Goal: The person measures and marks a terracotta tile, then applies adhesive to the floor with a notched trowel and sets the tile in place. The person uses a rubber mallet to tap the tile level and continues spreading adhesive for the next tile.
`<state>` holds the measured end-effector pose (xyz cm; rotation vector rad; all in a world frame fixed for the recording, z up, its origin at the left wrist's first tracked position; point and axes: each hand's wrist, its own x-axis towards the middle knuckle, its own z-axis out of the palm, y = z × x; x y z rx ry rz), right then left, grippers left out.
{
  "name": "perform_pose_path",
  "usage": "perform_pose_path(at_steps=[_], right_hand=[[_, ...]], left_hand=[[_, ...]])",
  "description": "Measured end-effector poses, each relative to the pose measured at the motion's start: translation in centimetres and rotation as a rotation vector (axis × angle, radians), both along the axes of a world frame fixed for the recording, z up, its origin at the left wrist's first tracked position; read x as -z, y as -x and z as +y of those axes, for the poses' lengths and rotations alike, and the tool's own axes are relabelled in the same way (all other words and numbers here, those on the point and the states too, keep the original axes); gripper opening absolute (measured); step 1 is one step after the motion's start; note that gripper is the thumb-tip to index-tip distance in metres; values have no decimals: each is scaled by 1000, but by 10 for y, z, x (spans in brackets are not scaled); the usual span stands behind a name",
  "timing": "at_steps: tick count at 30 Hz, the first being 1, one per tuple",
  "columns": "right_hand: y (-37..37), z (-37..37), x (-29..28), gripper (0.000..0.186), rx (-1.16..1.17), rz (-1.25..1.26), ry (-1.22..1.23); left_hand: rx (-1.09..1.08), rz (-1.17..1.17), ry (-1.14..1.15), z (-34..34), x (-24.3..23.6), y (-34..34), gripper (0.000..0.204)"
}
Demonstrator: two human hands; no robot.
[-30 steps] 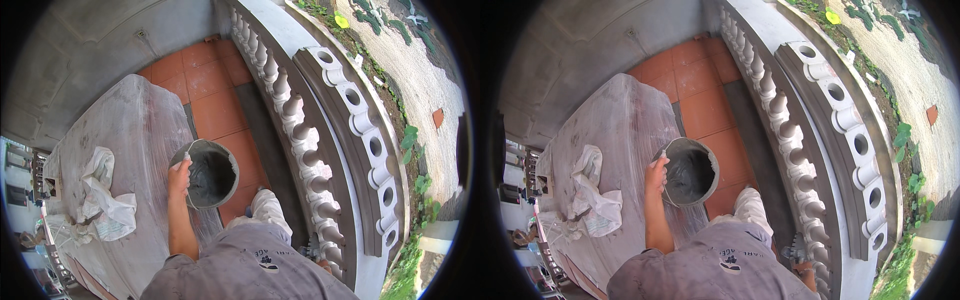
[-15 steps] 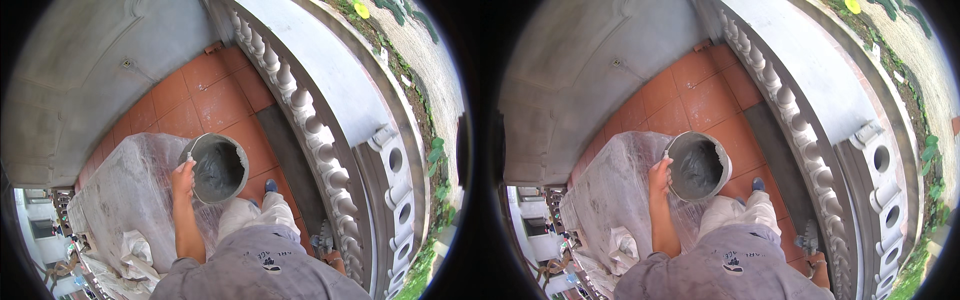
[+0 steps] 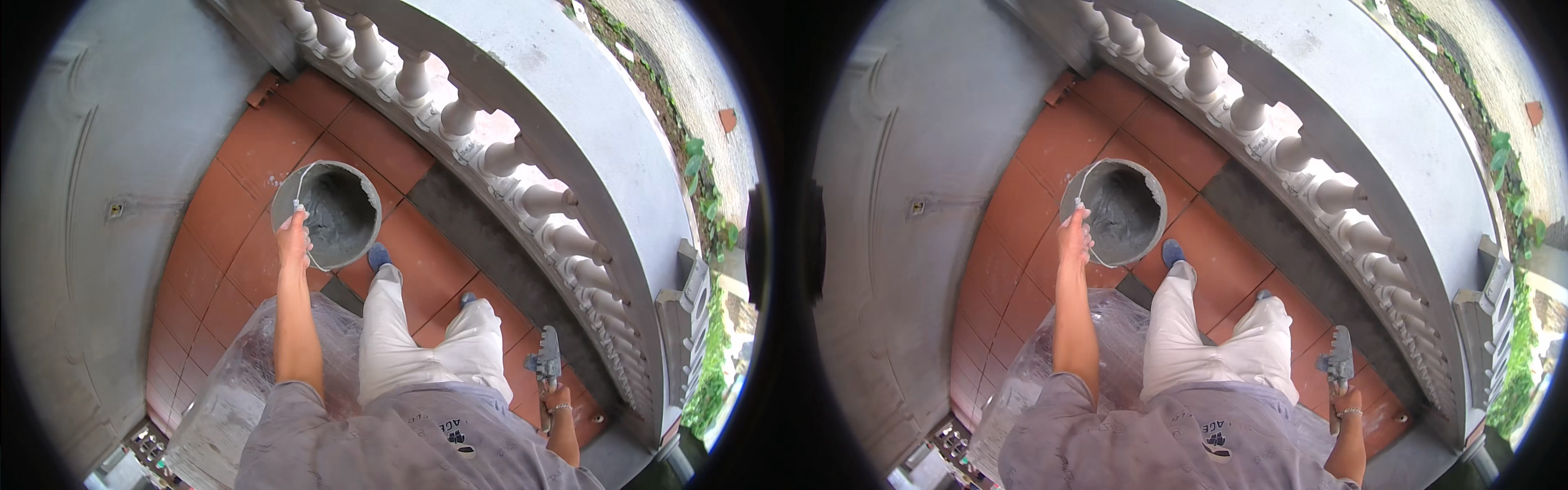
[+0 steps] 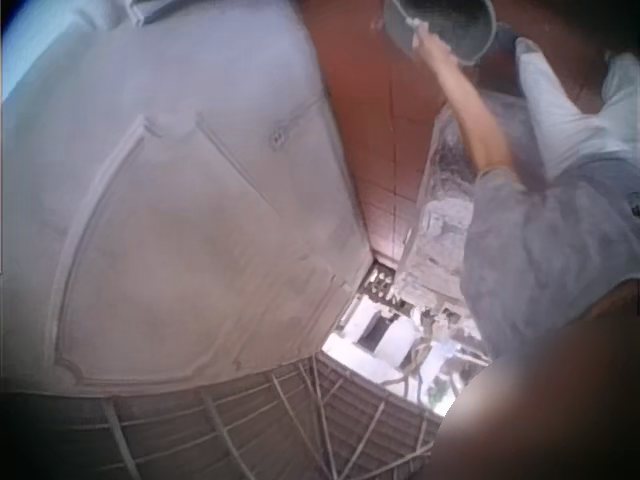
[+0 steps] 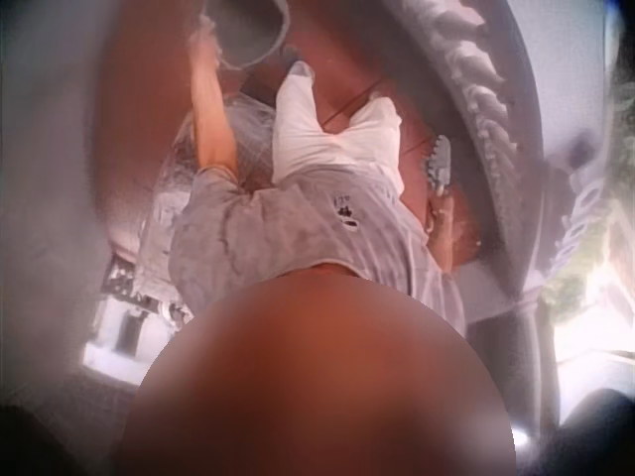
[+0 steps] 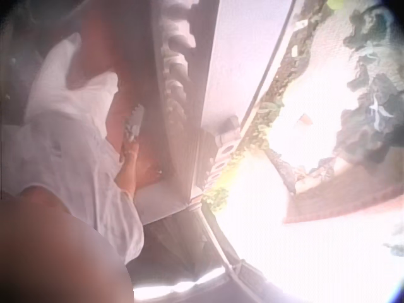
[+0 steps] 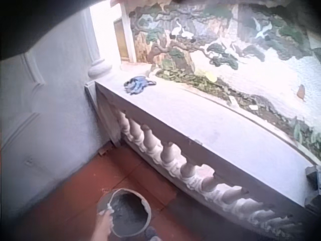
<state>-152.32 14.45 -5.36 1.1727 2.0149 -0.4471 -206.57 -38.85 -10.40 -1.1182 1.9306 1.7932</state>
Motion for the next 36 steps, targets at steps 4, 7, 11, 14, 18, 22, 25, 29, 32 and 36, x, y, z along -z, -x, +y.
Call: perform_pose_path(at_steps=[4,7,11,14,18,22,25,29,32,36], right_hand=[[20,-56,8,61,-98,-188,34],[38,-90,34,57,-192,-305,89],[83,-126,77,53,1,-281,67],[116,-141,117,47,8,-298,88],[151,-148,197,46,3,-371,167],[166,-160,286,55,131,-240,138],[163,-190,370,53,243,-42,-100],[137,-224,465,50,360,49,-184],[105,-249,515,48,405,45,-161],[85,-260,549,45,419,57,-102]], left_hand=[[31,-20,23,-27,94,70,38],[61,3,13,-49,141,108,39],[69,-21,79,-77,175,149,41],[121,37,192,-105,183,167,39],[175,165,393,-161,226,175,38],[-18,200,757,-235,281,173,55],[-168,-41,190,-255,324,168,92],[-13,107,31,-254,341,164,100],[75,199,301,-249,353,160,100],[39,227,192,-252,362,163,101]])
